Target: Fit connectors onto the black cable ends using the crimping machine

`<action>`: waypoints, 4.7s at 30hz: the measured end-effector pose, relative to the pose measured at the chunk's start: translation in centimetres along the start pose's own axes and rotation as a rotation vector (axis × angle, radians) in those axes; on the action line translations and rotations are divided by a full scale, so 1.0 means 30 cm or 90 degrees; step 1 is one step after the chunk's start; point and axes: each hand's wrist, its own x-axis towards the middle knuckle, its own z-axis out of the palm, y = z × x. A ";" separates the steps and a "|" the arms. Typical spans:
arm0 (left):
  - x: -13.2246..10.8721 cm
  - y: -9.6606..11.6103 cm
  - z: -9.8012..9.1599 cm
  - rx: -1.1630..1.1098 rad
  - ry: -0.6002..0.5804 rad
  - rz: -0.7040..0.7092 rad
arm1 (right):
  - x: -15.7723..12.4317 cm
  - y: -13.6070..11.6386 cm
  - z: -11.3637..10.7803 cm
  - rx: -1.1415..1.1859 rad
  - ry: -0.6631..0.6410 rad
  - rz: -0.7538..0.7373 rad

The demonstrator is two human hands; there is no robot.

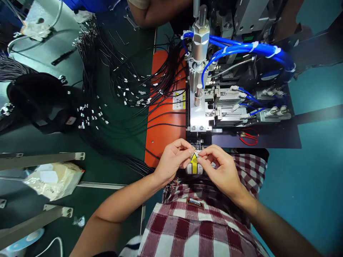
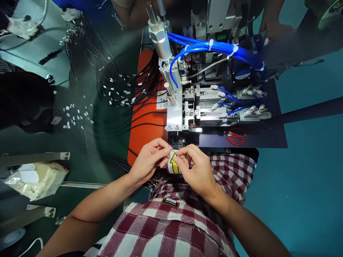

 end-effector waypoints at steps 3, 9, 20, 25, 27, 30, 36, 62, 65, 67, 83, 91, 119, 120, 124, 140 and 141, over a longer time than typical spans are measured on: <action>-0.003 0.002 -0.006 -0.002 -0.016 -0.006 | 0.000 0.004 0.026 0.050 0.016 0.029; -0.004 0.003 -0.015 -0.012 -0.031 -0.005 | 0.019 -0.016 0.011 0.215 -0.025 0.171; -0.007 -0.002 -0.010 -0.001 -0.034 0.015 | 0.008 -0.028 0.065 0.292 0.042 0.216; -0.004 -0.001 -0.017 -0.010 -0.047 0.002 | 0.016 -0.020 0.077 0.243 0.086 0.122; -0.003 -0.001 -0.022 -0.024 -0.055 -0.007 | 0.019 -0.009 0.084 0.233 0.097 0.075; -0.003 0.001 -0.027 -0.045 -0.066 -0.021 | 0.021 0.010 0.091 0.230 0.088 -0.001; 0.000 0.012 -0.030 -0.057 -0.093 -0.049 | 0.031 0.028 0.061 0.203 0.039 -0.091; -0.025 0.005 -0.006 0.079 -0.034 0.005 | -0.016 -0.041 0.107 0.053 0.092 0.034; -0.031 0.011 -0.001 0.061 -0.026 0.006 | -0.025 -0.049 0.153 0.017 0.132 0.043; -0.033 0.016 -0.002 0.066 -0.021 0.016 | -0.029 -0.049 0.165 0.005 0.140 0.030; -0.026 -0.009 0.000 0.107 -0.052 -0.020 | 0.007 0.000 -0.011 0.037 -0.014 0.037; -0.012 -0.005 -0.011 0.025 -0.068 -0.055 | 0.010 0.004 0.031 0.100 0.022 0.053; -0.024 0.003 -0.007 0.194 -0.055 0.005 | 0.053 -0.048 -0.058 -0.139 -0.114 -0.035; -0.024 0.001 -0.010 0.208 -0.064 0.011 | 0.060 -0.051 -0.063 -0.152 -0.140 -0.037; -0.026 0.001 -0.021 0.253 -0.121 0.010 | 0.087 -0.055 -0.089 -0.162 -0.234 -0.038; -0.005 0.004 -0.041 0.181 -0.130 -0.102 | 0.096 -0.020 -0.098 -0.115 -0.237 -0.053; -0.005 0.004 -0.039 0.165 -0.125 -0.104 | 0.090 -0.010 -0.092 -0.079 -0.216 -0.032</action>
